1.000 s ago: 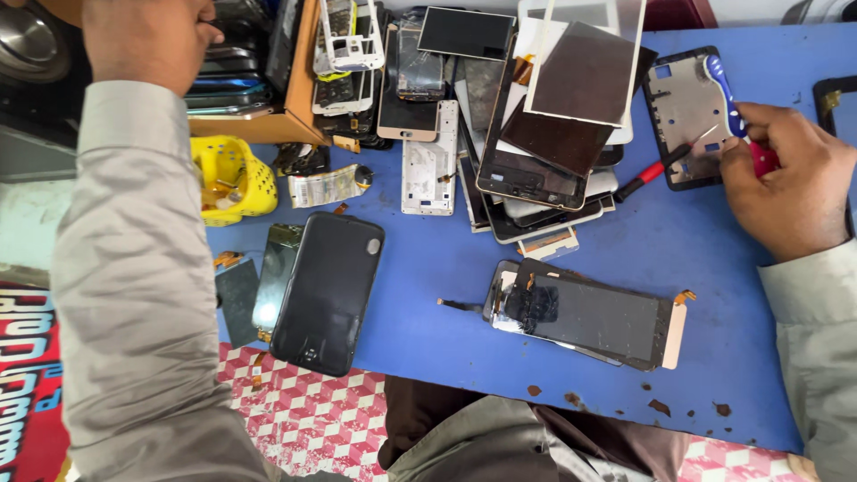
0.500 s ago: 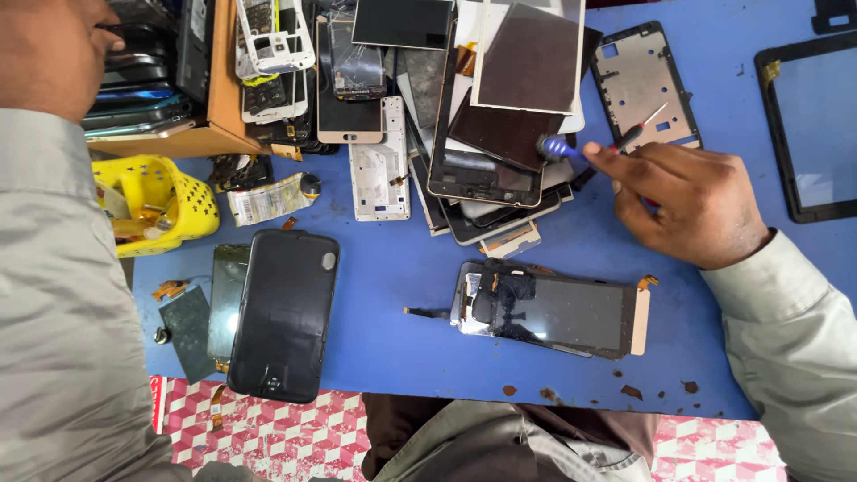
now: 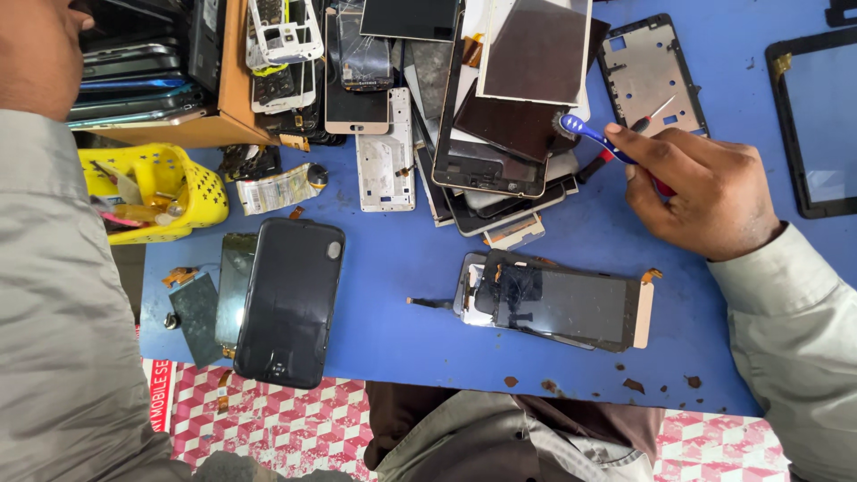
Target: The person cleans the back of a black smartphone with a toothbrush, then places it aside. They proceed to clean a white phone frame and a black screen assembly using the toothbrush and a screwdriver. The person handles multiple disassembled phone parts on a cluttered blue workbench.
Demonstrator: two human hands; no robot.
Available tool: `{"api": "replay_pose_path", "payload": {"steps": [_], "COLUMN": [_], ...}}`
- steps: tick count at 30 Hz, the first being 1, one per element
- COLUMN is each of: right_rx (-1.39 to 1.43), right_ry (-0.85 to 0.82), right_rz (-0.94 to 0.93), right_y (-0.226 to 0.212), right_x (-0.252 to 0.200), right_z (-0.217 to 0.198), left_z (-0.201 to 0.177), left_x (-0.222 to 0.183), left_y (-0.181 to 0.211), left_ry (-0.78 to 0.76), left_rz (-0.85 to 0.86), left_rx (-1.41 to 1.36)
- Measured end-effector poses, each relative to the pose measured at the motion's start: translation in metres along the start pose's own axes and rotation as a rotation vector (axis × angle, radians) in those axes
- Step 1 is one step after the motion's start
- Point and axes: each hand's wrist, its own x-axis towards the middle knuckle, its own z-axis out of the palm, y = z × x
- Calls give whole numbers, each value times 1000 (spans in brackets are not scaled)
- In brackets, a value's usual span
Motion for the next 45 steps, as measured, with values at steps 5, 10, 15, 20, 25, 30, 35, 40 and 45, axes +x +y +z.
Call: {"api": "replay_pose_path", "payload": {"steps": [5,10,15,20,25,30,35,40,45], "right_rx": [1,41,51,70,50,71,67,61,84], "right_ry": [81,89,72,31,65,15,63,29,40], "right_rz": [-16,32,67,133,94,155,99,159,138], "right_y": [-8,-12,-5,2,8,8,4,5,15], "right_x": [8,15,11,3,0,-1,2,-1,-11], "right_z": [-7,-9,-4,0,3,6,5,7,13], "left_z": [-25,-38,-33,-14,-10,-29,-71,-109,-117], "left_x": [-4,-5,-3,-2,-2,-3,5,18,28], "left_y": [2,-1,-12,-29,-37,-10,39,85,88], "left_ry": [0,-16,116,65,43,19,-63,-217,-369], "left_rz": [-58,-200,-3,-73,-76,-75,-90,-142,-130], "left_rx": [54,45,-7,281,259,248,241,218,85]}}
